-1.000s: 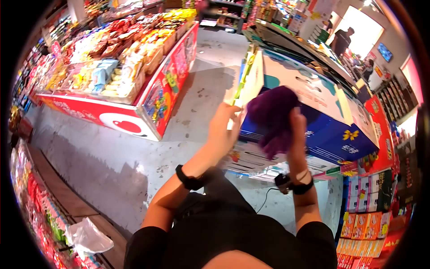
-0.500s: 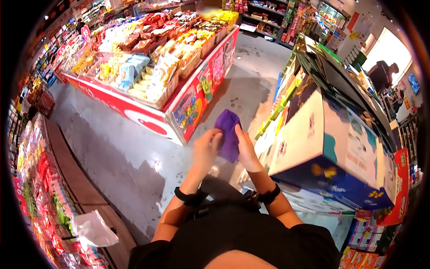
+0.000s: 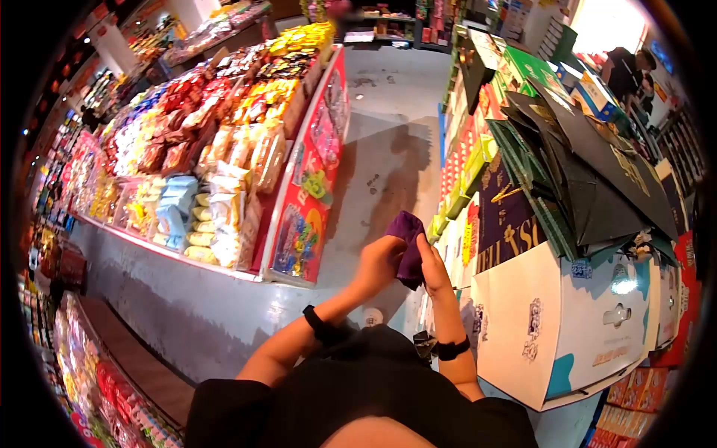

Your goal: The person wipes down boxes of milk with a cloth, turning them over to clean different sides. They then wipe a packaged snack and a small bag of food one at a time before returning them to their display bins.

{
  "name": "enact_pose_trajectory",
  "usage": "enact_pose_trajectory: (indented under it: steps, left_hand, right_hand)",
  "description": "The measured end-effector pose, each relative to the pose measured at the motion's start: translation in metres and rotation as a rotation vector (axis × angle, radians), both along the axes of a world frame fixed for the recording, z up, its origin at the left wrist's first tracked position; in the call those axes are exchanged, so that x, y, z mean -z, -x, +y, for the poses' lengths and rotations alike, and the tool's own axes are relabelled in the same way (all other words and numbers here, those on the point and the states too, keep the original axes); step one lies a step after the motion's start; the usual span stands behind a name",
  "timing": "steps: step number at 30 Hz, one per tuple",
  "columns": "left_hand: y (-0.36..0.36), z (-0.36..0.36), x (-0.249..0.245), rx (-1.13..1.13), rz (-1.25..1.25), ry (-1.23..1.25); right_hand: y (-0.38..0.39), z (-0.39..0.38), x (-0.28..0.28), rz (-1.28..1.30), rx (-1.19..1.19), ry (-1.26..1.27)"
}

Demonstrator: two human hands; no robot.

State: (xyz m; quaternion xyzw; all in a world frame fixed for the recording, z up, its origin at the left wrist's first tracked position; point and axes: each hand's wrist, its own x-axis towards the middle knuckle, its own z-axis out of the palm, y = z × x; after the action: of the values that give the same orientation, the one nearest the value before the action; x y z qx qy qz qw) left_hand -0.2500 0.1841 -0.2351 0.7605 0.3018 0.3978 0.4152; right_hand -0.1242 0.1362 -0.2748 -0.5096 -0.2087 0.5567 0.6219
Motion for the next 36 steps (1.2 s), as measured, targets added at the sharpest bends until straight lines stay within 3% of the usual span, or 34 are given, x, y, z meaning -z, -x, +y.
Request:
enact_pose_trajectory:
  steps: [3,9,11,13,15,19,23,24,25,28,30,32,33,36]
  left_hand:
    - [-0.015,0.018,0.013,0.063,0.014,-0.008]
    - [-0.049,0.054,0.03,0.355,0.215,0.04]
    - [-0.061,0.068,0.025,0.44,0.201,-0.131]
    - [-0.074,0.088,0.024,0.485,0.299,-0.099]
    - [-0.086,0.115,0.03,0.461,0.045,-0.101]
    - [-0.111,0.186,0.016,0.555,-0.073,0.069]
    - [-0.141,0.273,0.006,0.606,-0.19,-0.074]
    - [-0.143,0.294,-0.003,0.603,-0.148,-0.016]
    - [-0.151,0.316,-0.002,0.549,-0.14,0.002]
    - [-0.169,0.376,-0.02,0.508,-0.097,0.076]
    - [-0.188,0.408,-0.02,0.79,-0.069,0.189]
    - [-0.214,0.421,-0.02,0.837,-0.093,0.392]
    - [-0.229,0.429,-0.022,0.856,-0.104,0.465]
    - [-0.27,0.449,-0.019,0.965,0.01,0.566]
  right_hand:
    - [-0.021,0.005,0.007,-0.132,-0.045,0.009]
    - [-0.029,0.002,-0.014,0.024,0.091,0.011]
    - [-0.031,0.013,-0.013,-0.168,0.267,0.001]
    - [-0.041,0.034,-0.008,-0.232,0.338,0.016]
    - [-0.048,0.059,-0.015,-0.321,0.403,-0.006]
    - [-0.073,0.117,-0.016,-0.062,0.445,-0.084]
    - [-0.094,0.204,-0.033,0.196,0.604,-0.116]
    - [-0.104,0.224,-0.029,0.25,0.554,-0.185]
    - [-0.112,0.247,-0.03,0.289,0.643,-0.093]
    - [-0.129,0.308,-0.048,0.233,0.586,-0.263]
    - [-0.138,0.337,-0.062,0.066,0.611,-0.172]
    - [-0.151,0.351,-0.07,-0.068,0.616,-0.114]
    - [-0.165,0.359,-0.062,-0.097,0.623,-0.22]
    - [-0.2,0.36,-0.058,-0.111,0.609,-0.21]
